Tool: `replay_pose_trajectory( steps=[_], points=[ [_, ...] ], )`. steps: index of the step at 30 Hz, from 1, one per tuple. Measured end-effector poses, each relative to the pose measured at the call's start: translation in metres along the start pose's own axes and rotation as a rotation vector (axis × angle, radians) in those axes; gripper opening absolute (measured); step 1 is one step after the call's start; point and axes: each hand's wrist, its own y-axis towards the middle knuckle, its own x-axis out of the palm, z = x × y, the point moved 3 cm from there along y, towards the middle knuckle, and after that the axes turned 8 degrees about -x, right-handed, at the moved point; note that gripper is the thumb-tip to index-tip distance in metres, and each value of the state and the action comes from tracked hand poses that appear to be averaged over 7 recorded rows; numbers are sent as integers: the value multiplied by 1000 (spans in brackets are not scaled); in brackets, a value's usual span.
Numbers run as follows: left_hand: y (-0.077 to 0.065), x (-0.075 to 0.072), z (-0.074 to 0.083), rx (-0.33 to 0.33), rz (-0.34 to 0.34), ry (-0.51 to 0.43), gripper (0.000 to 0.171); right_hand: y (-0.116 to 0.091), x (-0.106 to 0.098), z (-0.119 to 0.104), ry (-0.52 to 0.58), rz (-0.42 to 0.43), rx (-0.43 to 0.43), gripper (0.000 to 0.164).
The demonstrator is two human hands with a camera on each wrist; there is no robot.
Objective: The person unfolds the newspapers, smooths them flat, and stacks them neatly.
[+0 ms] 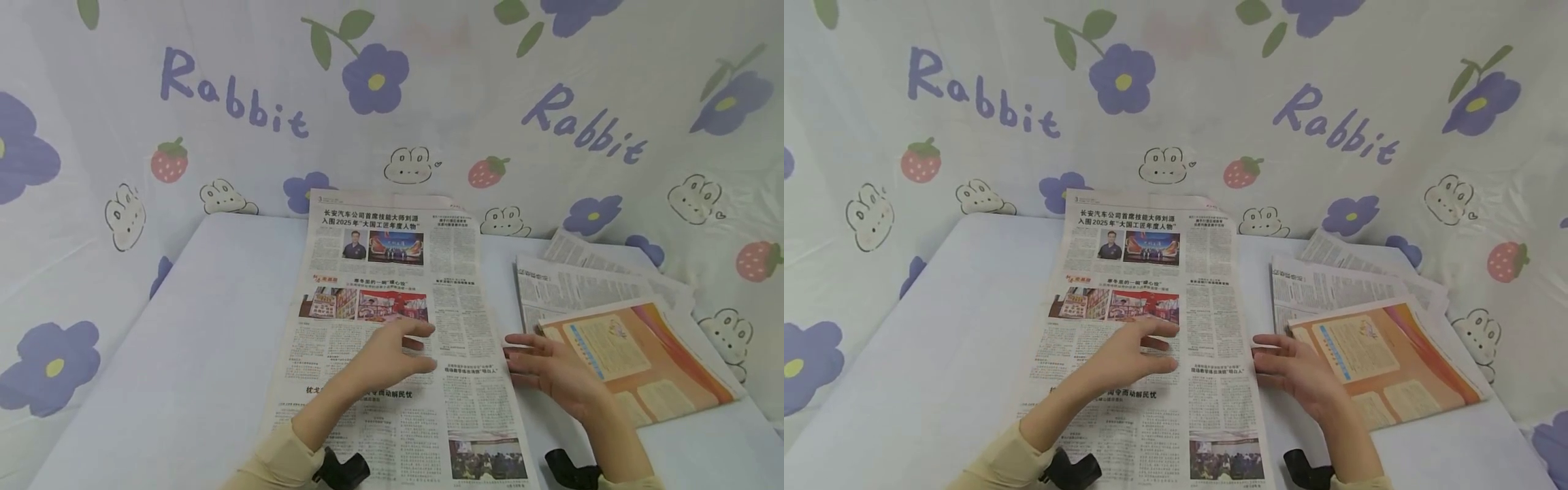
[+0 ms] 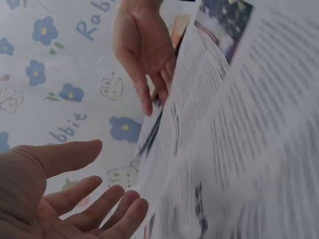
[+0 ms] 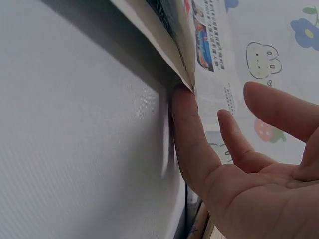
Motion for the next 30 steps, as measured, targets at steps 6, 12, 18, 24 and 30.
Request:
replay_pose_trajectory(
  steps=[6,12,18,24,30],
  points=[
    [11,33,8,5,-45,-47,45,-5,3,2,-17,40,-29,60],
    [22,57,9,35,-28,-49,41,-5,7,-1,-77,79,-78,60],
    [31,79,5,49,6,-100,35,-7,12,-1,-106,135,-98,51],
    [30,89,0,54,18,-131,36,-7,20,3,-83,97,-110,47],
    [31,90,-7,36,22,-189,42,-5,28,2,-80,81,-106,49]
  ],
)
